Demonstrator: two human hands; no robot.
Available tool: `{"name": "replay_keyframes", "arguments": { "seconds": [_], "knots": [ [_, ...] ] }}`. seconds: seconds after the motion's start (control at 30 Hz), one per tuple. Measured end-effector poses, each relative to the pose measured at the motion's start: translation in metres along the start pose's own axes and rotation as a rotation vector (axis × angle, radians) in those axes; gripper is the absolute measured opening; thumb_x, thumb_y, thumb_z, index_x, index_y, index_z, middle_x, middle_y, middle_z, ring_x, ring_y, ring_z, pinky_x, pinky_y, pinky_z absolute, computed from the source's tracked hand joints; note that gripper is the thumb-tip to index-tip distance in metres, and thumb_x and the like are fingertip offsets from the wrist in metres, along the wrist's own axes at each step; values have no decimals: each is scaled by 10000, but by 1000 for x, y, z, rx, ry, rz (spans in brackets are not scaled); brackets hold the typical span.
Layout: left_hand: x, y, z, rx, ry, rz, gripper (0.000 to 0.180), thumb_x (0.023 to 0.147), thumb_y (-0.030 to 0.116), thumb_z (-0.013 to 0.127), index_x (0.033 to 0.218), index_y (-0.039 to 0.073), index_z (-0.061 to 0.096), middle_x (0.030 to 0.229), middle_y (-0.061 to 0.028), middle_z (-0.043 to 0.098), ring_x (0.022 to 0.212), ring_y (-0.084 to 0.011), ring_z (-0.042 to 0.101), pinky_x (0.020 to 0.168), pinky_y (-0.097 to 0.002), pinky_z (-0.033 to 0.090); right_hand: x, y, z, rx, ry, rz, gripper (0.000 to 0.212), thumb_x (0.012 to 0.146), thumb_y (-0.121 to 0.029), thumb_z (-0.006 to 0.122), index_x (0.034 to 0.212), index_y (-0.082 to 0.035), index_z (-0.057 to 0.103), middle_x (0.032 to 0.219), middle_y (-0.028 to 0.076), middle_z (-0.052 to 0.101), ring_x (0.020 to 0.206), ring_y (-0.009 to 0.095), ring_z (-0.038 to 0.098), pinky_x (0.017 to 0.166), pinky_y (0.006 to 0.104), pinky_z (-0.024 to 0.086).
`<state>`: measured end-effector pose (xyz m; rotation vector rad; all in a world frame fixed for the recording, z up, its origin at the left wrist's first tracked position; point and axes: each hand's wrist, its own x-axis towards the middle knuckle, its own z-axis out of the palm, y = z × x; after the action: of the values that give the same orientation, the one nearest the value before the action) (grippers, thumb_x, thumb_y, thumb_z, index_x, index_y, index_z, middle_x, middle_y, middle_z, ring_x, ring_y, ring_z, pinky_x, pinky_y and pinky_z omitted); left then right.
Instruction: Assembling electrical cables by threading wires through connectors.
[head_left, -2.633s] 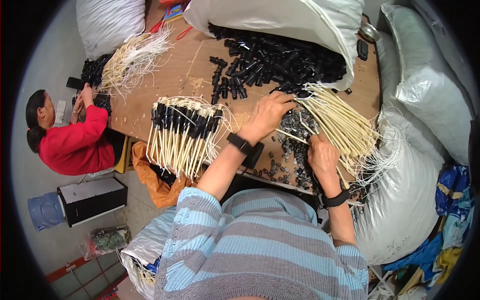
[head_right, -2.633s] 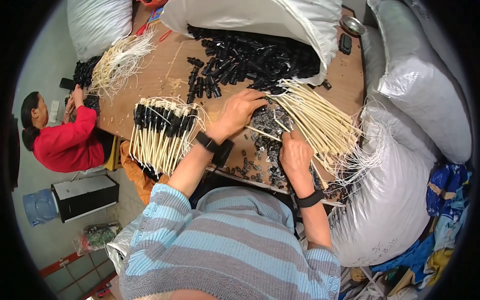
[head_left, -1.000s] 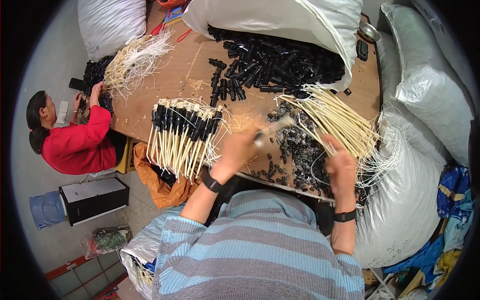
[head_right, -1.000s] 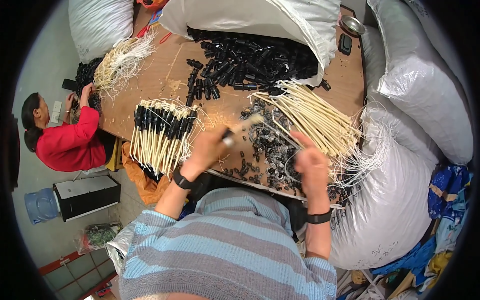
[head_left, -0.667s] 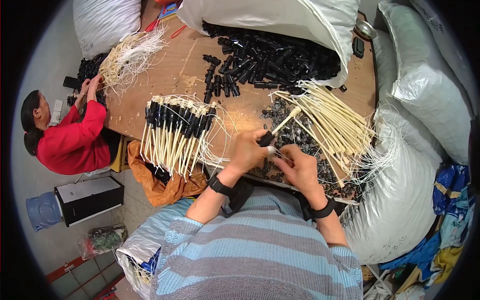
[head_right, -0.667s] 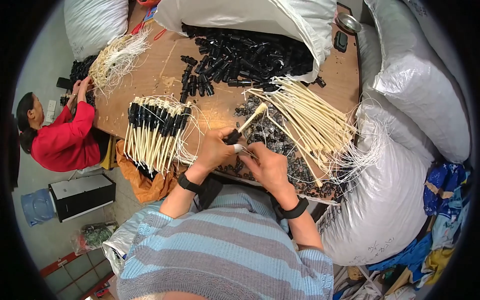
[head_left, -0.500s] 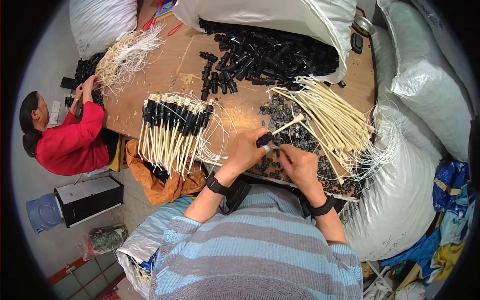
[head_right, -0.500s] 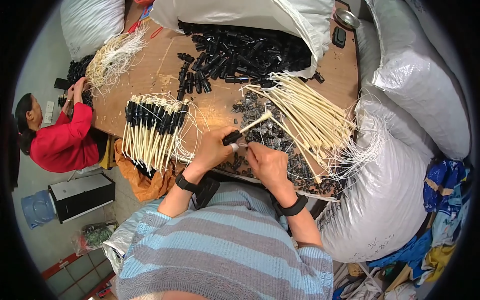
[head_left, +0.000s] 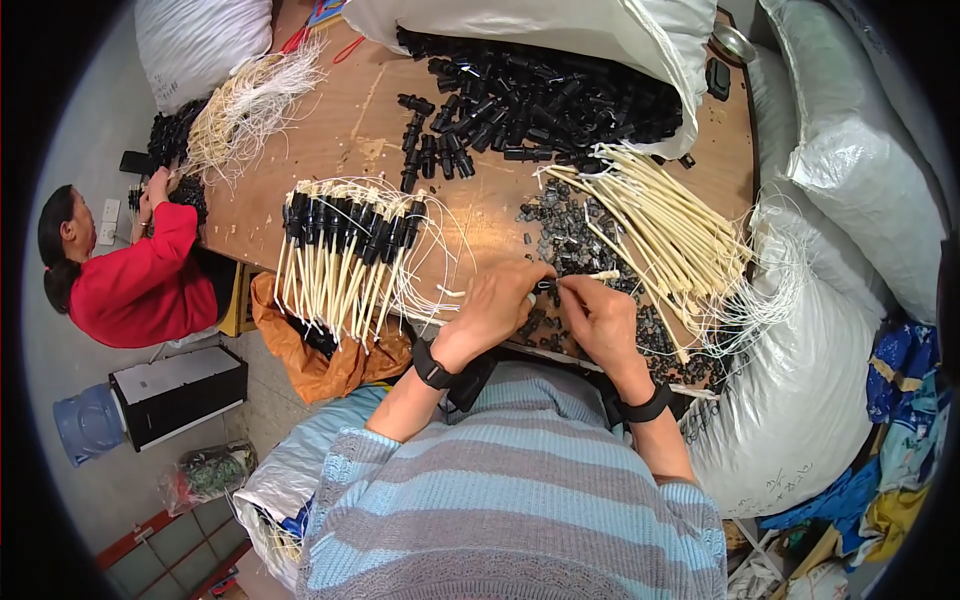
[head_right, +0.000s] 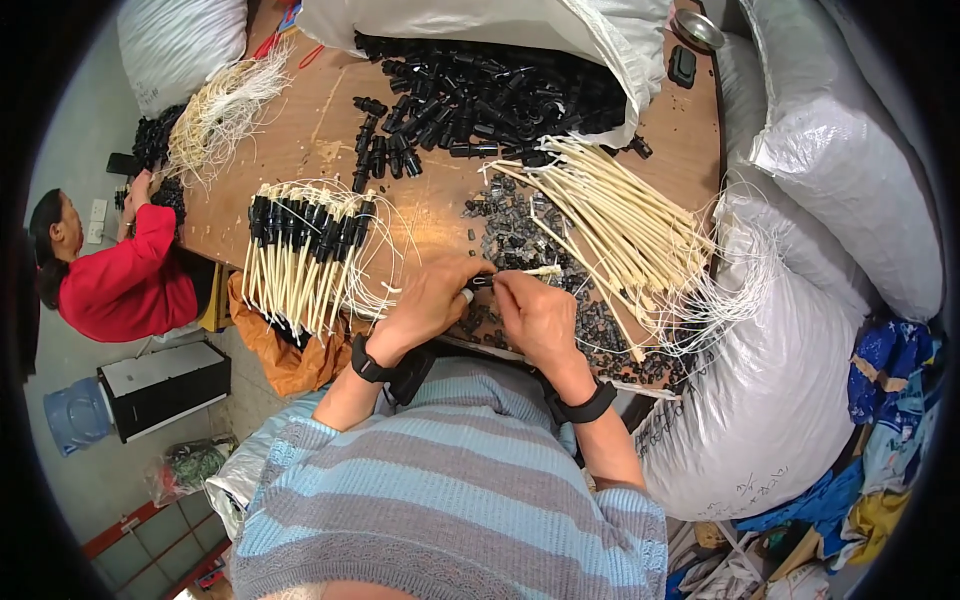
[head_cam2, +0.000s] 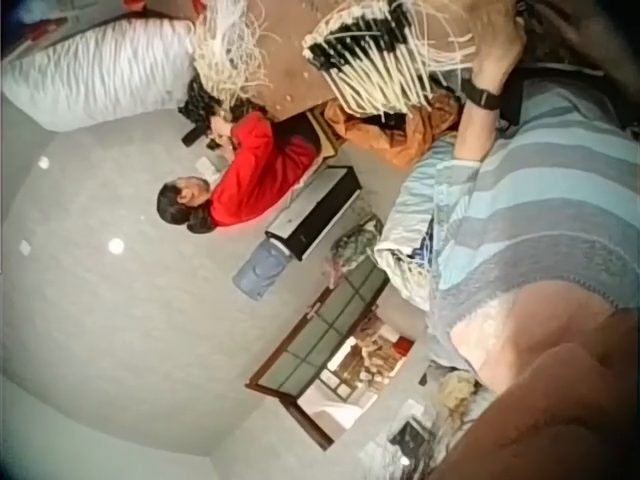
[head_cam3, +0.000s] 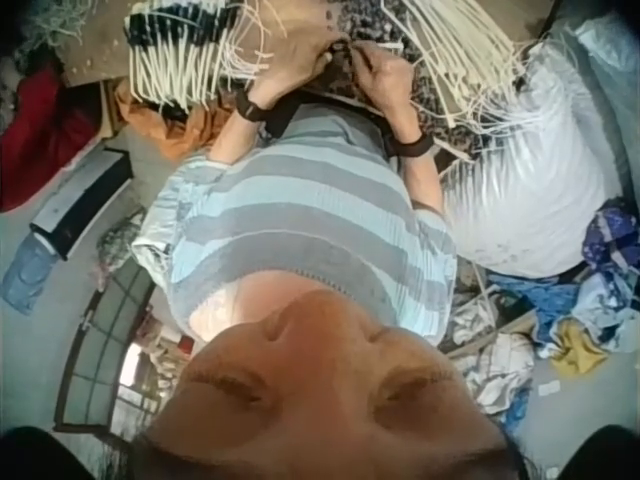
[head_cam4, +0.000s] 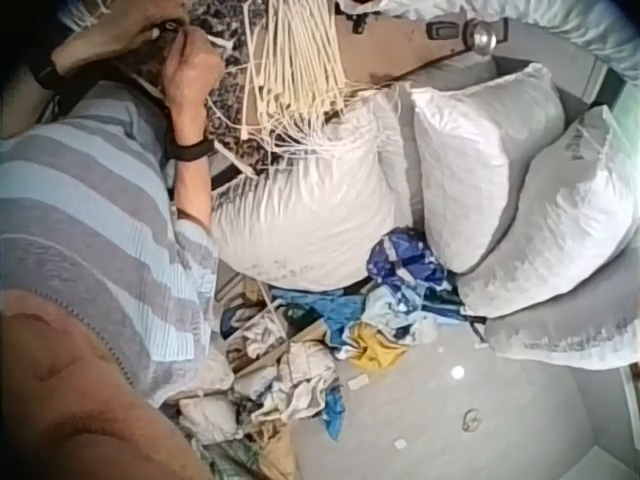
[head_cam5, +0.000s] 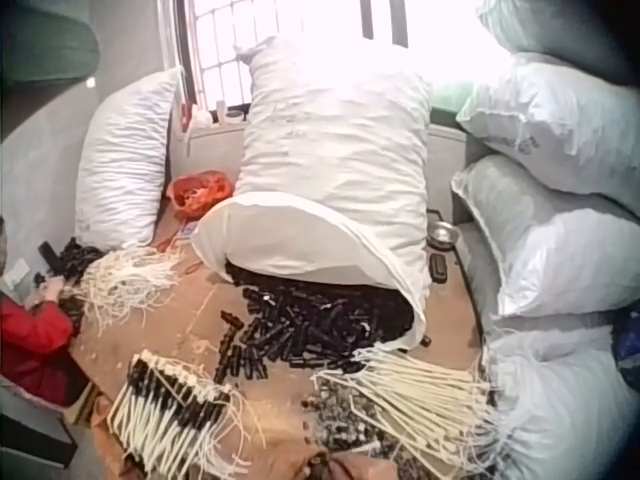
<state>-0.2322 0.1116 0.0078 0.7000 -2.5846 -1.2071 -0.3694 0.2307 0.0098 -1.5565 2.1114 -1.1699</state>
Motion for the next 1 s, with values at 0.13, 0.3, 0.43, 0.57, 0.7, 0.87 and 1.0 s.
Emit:
{"name": "replay_keyframes", "arguments": {
  "seconds": [0.13,0.3,0.43,0.57,0.7,0.87,1.0],
  "knots": [
    [6,11,-9,-135,-177,-72,433,710,-78,523,1125,26,596,1021,-184,644,992,-377,595,850,-396,482,-1,-2,0,122,-98,-47,132,856,-97,624,972,-35,632,730,165,640,645,359,636,549,411,496],
    [7,8,-11,-233,97,107,347,653,-60,649,984,44,645,907,-90,651,868,-272,621,770,-358,479,-2,1,-1,26,-85,-46,124,870,-96,632,979,-40,616,746,162,640,654,353,639,542,404,491],
    [4,-6,-8,-115,172,280,269,617,-63,688,855,58,656,871,-43,645,840,-211,614,731,-335,475,-1,-4,1,69,-30,-40,108,869,-94,638,965,-45,629,746,162,637,637,344,637,526,400,486],
    [4,-1,-6,-210,210,345,201,642,-62,685,793,64,645,831,-25,645,810,-196,614,684,-314,477,-5,2,6,255,-8,-30,87,872,-105,633,934,-46,651,714,161,632,612,334,638,512,400,479],
    [20,-24,1,-240,249,-62,171,691,-63,662,818,52,664,819,-51,641,779,-201,613,668,-304,485,-9,6,8,122,-37,204,130,878,-134,621,948,-43,681,675,169,632,606,320,649,536,367,484],
    [48,-50,-17,186,202,-47,287,731,32,656,1016,62,644,894,-79,643,878,-264,596,809,-380,466,-10,16,11,163,-69,255,150,889,-162,617,967,-53,684,697,179,636,631,344,646,563,388,492],
    [29,-39,-18,88,217,-43,320,703,33,664,1019,72,647,899,-84,642,897,-263,588,826,-370,456,-9,20,11,129,-102,251,163,897,-194,607,956,-63,685,699,183,634,643,368,637,570,419,492]
  ]
}}
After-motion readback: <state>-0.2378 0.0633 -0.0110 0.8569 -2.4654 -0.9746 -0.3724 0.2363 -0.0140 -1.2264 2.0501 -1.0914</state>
